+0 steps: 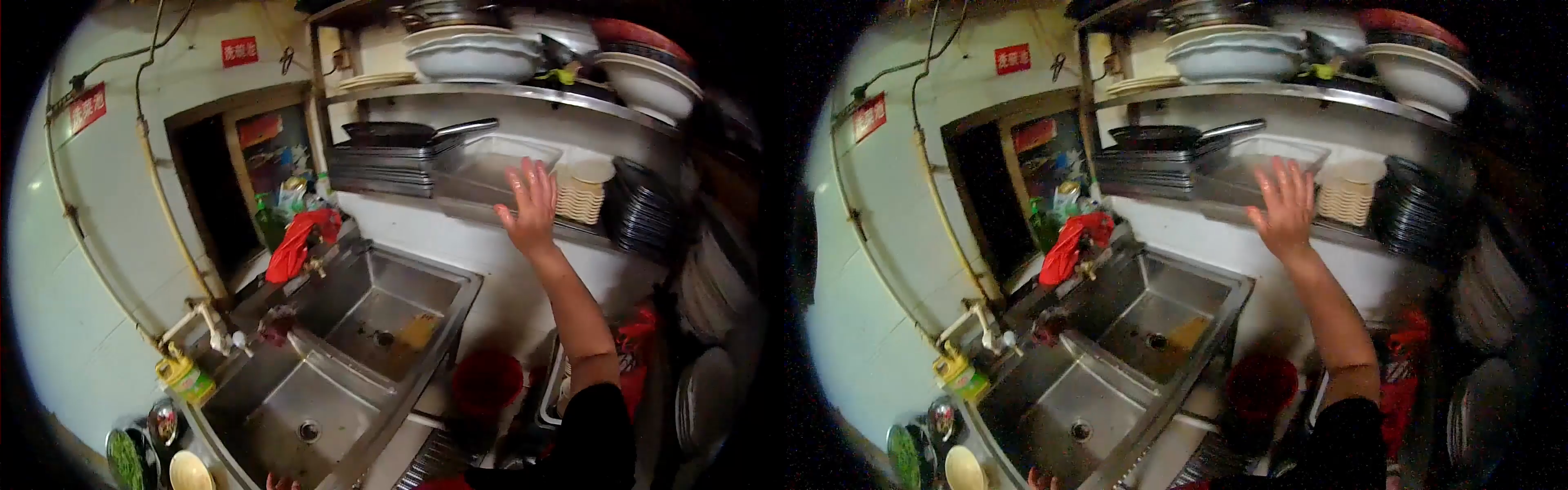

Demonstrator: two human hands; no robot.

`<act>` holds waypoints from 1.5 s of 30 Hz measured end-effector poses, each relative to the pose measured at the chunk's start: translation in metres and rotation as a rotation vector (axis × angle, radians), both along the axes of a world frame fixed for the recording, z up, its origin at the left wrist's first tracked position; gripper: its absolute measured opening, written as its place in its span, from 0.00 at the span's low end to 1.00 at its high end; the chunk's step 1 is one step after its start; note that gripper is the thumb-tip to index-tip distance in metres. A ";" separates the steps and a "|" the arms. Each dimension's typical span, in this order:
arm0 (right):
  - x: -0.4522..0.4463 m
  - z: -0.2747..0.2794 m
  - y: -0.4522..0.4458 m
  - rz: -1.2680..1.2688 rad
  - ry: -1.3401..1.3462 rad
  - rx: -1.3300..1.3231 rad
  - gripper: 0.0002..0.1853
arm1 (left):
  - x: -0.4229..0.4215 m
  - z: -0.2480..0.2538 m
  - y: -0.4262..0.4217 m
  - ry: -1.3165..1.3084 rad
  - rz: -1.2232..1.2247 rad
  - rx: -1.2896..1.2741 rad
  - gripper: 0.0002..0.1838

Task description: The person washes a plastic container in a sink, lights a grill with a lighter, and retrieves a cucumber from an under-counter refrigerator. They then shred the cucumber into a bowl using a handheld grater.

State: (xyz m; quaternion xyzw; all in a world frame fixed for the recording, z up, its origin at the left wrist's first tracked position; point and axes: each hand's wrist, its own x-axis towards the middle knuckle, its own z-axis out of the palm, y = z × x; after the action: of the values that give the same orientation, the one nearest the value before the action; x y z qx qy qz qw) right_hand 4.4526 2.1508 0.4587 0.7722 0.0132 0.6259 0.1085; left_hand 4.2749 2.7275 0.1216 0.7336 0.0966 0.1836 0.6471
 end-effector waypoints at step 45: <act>-0.375 -0.313 1.344 2.209 3.271 1.037 0.32 | -0.730 0.059 0.633 0.636 1.091 -0.660 0.40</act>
State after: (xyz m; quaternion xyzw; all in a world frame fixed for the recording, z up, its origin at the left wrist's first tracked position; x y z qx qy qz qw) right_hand 4.0780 3.4943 0.1458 -0.1161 -0.3027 0.7798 0.5356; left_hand 3.5451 3.3603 0.1805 0.3645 0.6846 0.2196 0.5918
